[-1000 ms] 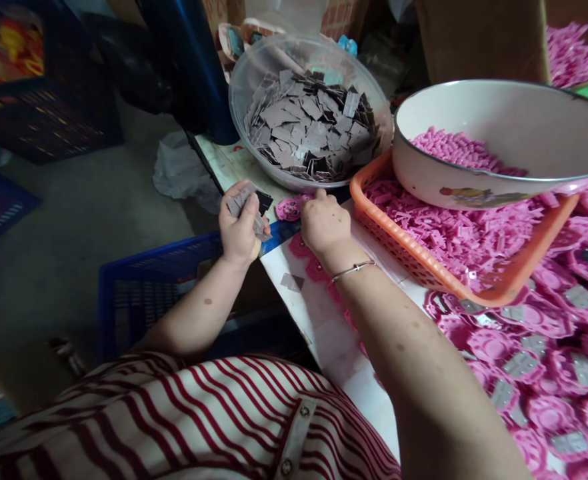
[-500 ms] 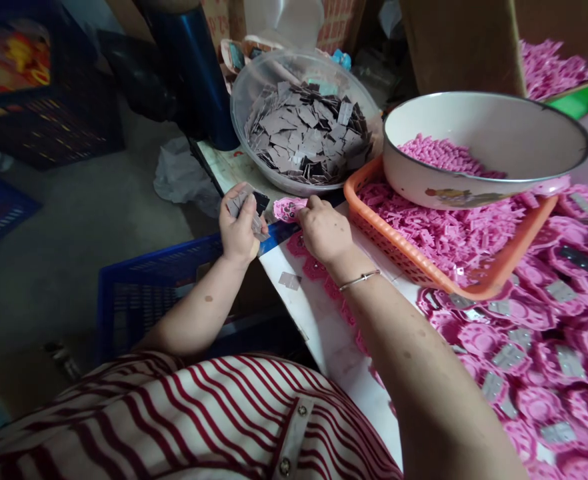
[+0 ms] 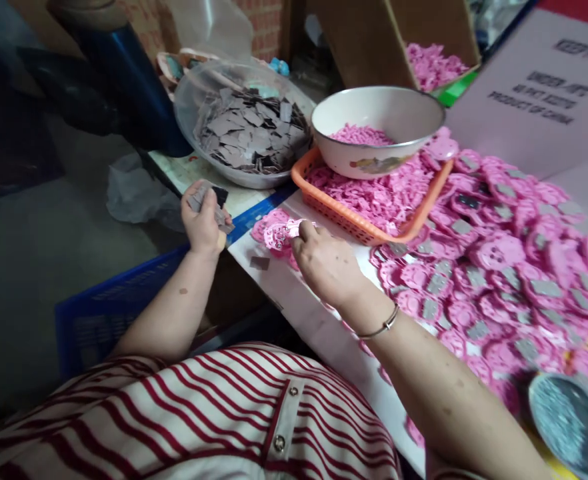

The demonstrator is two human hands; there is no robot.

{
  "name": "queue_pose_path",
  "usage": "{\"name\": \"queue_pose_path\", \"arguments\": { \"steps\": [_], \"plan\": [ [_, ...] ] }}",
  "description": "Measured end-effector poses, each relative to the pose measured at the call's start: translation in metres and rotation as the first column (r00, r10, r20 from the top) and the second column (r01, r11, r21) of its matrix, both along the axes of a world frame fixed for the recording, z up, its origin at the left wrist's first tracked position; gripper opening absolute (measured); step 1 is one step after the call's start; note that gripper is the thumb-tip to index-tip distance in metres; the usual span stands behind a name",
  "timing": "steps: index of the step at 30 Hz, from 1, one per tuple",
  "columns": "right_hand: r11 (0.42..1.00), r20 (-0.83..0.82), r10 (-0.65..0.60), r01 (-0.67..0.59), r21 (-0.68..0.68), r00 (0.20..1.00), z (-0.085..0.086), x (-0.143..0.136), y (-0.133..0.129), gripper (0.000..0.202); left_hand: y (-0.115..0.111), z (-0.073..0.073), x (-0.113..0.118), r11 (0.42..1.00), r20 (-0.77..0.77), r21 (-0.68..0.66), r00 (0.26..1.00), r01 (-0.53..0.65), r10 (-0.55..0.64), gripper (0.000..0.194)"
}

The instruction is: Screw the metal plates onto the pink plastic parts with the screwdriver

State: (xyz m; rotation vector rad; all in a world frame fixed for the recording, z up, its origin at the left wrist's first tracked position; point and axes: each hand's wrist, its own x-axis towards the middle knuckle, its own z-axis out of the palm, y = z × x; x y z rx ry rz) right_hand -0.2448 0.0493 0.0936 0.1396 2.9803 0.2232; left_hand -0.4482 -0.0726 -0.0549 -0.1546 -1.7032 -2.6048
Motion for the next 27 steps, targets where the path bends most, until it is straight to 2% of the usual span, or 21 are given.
{"name": "queue_pose_path", "arguments": {
  "steps": [4, 8, 11, 14, 18, 23, 27],
  "plan": [
    [0.997, -0.038, -0.072, 0.073, 0.037, 0.997, 0.012, 0.064, -0.005, 0.032, -0.006, 0.008, 0.004, 0.994, 0.094, -0.099, 0.994, -0.038, 0.048, 0.019],
    [0.980, -0.104, -0.171, 0.181, 0.087, 0.980, 0.019, 0.132, -0.012, 0.029, -0.012, 0.024, 0.013, 0.994, 0.105, -0.106, 0.994, 0.017, -0.006, 0.027],
    [0.960, -0.131, -0.236, 0.252, 0.120, 0.963, 0.022, 0.177, -0.019, 0.028, -0.012, 0.032, 0.017, 0.977, 0.117, -0.211, 0.992, -0.023, 0.048, 0.034],
    [0.942, -0.159, -0.273, 0.298, 0.158, 0.949, 0.021, 0.213, -0.028, 0.027, -0.010, 0.037, 0.019, 0.934, 0.160, -0.354, 0.980, -0.055, 0.119, 0.042],
    [0.919, -0.144, -0.348, 0.367, 0.142, 0.926, 0.017, 0.248, -0.037, 0.024, -0.015, 0.048, 0.027, 0.918, 0.207, -0.386, 0.961, -0.093, 0.184, 0.040],
    [0.877, -0.110, -0.463, 0.473, 0.086, 0.879, 0.009, 0.279, -0.041, 0.027, -0.031, 0.066, 0.056, 0.963, 0.189, -0.271, 0.981, -0.001, 0.054, 0.035],
    [0.864, -0.139, -0.484, 0.497, 0.085, 0.864, -0.001, 0.298, -0.043, 0.031, -0.033, 0.075, 0.097, 0.965, 0.148, -0.213, 0.981, 0.155, -0.125, 0.031]
  ]
}}
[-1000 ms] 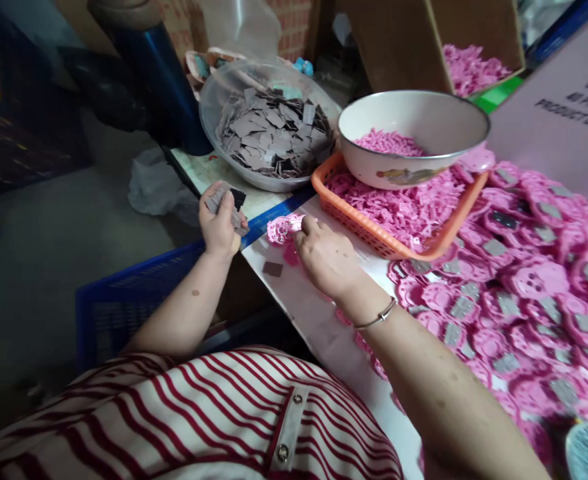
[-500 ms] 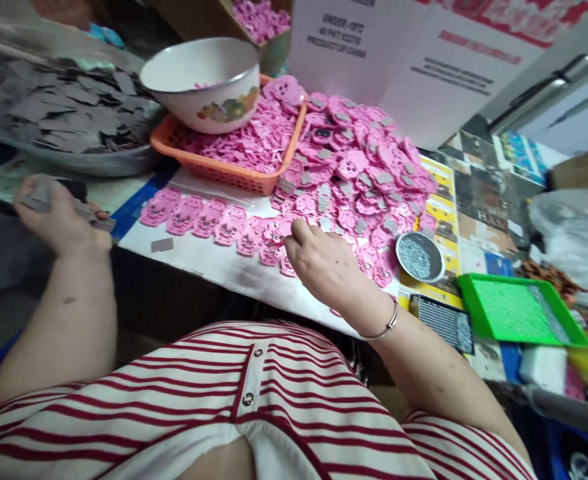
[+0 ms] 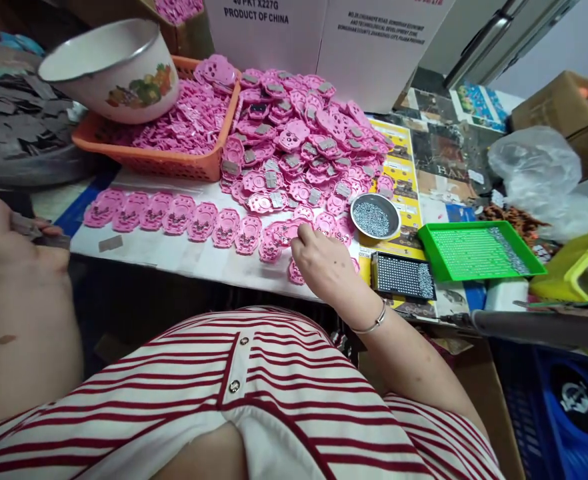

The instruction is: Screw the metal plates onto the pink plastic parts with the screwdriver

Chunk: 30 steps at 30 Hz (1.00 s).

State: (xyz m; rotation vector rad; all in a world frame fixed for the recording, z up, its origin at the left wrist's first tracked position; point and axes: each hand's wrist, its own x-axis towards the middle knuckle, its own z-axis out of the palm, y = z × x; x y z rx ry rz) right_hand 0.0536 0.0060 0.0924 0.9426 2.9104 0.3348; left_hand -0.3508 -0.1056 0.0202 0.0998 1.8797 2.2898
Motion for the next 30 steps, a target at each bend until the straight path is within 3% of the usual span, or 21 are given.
{"name": "queue_pose_path", "arguments": {
  "steps": [3, 7, 11, 18, 23, 30],
  "plan": [
    [0.999, -0.024, -0.008, 0.009, 0.051, 1.000, -0.007, 0.010, -0.001, 0.031, 0.003, 0.002, 0.043, 0.981, 0.028, 0.058, 0.982, 0.186, -0.188, 0.028],
    [0.998, -0.033, -0.025, 0.027, 0.060, 0.999, -0.013, 0.019, -0.003, 0.030, 0.003, -0.001, 0.105, 0.875, 0.118, 0.089, 0.868, 0.475, -0.483, 0.033],
    [0.998, -0.014, -0.053, 0.053, 0.021, 0.998, -0.019, 0.023, -0.005, 0.029, 0.002, -0.006, 0.144, 0.790, 0.212, 0.091, 0.764, 0.606, -0.610, 0.042],
    [0.998, 0.028, -0.040, 0.042, -0.043, 0.999, -0.029, 0.023, -0.010, 0.027, -0.003, -0.014, 0.156, 0.745, 0.250, 0.016, 0.719, 0.667, -0.649, 0.043],
    [0.993, 0.020, 0.049, -0.046, -0.113, 0.999, -0.028, 0.010, -0.020, 0.027, -0.008, -0.013, 0.166, 0.654, 0.259, -0.052, 0.642, 0.755, -0.721, 0.048],
    [0.967, 0.038, 0.166, -0.155, -0.200, 0.985, -0.026, -0.012, -0.029, 0.029, -0.017, -0.011, 0.168, 0.608, 0.301, -0.088, 0.603, 0.789, -0.739, 0.049]
  ]
}}
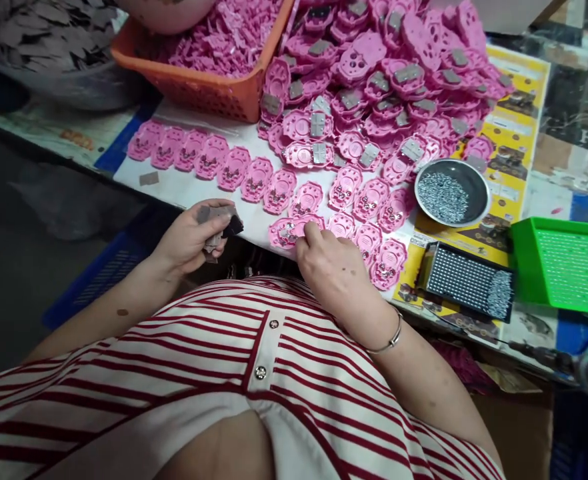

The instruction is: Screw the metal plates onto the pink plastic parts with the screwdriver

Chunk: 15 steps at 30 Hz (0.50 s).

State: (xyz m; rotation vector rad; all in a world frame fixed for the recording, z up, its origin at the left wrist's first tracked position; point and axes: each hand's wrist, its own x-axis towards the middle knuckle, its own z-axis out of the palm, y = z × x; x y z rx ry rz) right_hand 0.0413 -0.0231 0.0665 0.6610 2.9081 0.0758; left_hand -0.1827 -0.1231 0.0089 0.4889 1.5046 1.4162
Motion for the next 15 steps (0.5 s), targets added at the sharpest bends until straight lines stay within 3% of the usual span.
{"name": "queue_pose_path", "arguments": {
  "steps": [8, 15],
  "plan": [
    [0.996, 0.089, 0.081, -0.078, -0.043, 0.993, -0.001, -0.024, -0.011, 0.030, -0.026, -0.007, -0.005, 0.983, 0.030, -0.111, 0.989, 0.148, -0.145, 0.043],
    [0.993, 0.141, 0.116, -0.109, -0.054, 0.983, -0.010, -0.036, -0.017, 0.031, -0.041, -0.014, -0.007, 0.975, 0.108, -0.141, 0.982, 0.170, -0.156, 0.038]
  ]
}}
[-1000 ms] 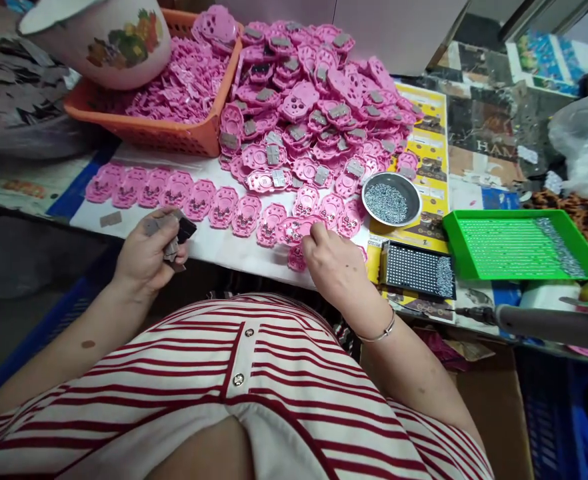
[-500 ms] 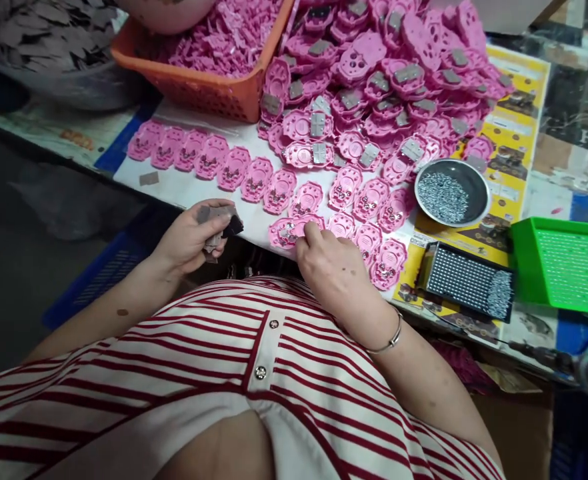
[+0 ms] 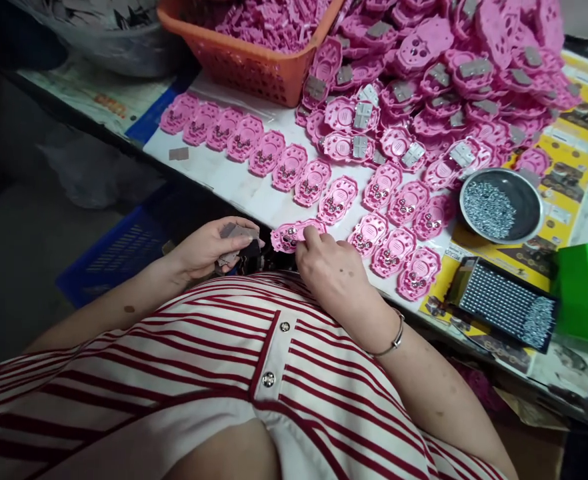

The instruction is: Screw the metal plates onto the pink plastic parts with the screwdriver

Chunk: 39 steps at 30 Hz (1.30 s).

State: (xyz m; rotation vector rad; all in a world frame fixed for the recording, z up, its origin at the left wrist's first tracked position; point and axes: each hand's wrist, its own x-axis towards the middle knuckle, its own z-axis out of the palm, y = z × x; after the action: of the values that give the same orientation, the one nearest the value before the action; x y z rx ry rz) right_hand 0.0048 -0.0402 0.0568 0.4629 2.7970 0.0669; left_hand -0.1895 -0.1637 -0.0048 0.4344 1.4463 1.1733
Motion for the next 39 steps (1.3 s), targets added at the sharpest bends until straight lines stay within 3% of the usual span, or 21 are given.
{"name": "queue_pose_path", "arguments": {
  "steps": [19, 27, 33, 39],
  "plan": [
    [0.999, 0.009, -0.051, 0.052, -0.016, 0.999, -0.011, -0.009, 0.001, 0.032, 0.011, -0.007, 0.004, 0.999, 0.053, 0.028, 0.998, 0.040, -0.041, 0.038],
    [0.996, -0.072, -0.080, 0.078, -0.030, 0.994, -0.016, -0.009, -0.003, 0.032, 0.007, -0.005, 0.000, 1.000, 0.047, -0.006, 0.999, 0.013, -0.013, 0.037],
    [0.990, -0.269, -0.139, 0.130, -0.052, 0.953, -0.026, -0.001, -0.004, 0.028, 0.009, -0.008, 0.001, 1.000, 0.082, 0.022, 0.997, -0.004, 0.002, 0.038],
    [0.996, -0.256, -0.080, 0.065, -0.065, 0.964, -0.026, -0.008, -0.006, 0.029, 0.010, -0.007, 0.003, 0.999, 0.097, 0.034, 0.995, 0.007, -0.010, 0.036]
  ]
}}
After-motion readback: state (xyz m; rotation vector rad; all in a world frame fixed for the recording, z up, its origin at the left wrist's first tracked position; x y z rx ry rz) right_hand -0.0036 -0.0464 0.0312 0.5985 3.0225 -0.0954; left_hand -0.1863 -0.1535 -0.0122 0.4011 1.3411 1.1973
